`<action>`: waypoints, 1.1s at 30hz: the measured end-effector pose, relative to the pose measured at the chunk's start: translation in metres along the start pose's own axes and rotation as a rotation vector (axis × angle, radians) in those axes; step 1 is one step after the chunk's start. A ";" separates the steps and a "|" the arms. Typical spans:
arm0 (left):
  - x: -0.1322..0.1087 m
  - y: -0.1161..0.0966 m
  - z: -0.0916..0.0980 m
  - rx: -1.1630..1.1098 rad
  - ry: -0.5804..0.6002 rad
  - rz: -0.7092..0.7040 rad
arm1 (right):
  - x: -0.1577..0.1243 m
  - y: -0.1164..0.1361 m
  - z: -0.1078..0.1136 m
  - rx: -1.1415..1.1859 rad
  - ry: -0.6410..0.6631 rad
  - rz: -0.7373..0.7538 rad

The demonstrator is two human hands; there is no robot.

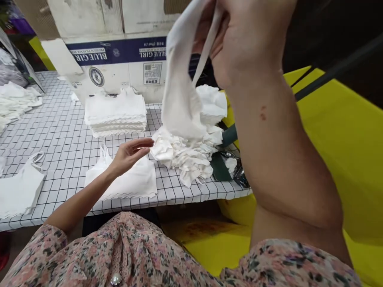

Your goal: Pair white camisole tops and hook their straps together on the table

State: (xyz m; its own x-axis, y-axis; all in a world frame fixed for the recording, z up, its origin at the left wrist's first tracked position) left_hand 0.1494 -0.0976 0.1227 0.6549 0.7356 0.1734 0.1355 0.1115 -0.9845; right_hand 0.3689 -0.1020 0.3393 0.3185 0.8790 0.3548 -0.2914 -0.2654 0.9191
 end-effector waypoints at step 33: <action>-0.004 -0.065 0.122 -0.154 -0.321 0.024 | 0.011 -0.101 -0.096 -0.327 0.580 0.255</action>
State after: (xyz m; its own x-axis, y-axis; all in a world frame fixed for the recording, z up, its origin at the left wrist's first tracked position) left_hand 0.0472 -0.0257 0.1831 0.3952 0.9121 0.1090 0.2492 0.0078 -0.9684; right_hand 0.3150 -0.0275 0.2339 -0.3000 0.8988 0.3197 -0.5777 -0.4379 0.6888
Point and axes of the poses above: each hand's wrist, its own x-axis towards the middle knuckle, its own z-axis out of the back of the hand, y = z × x, the point moved 1 cm from there along x, towards the middle knuckle
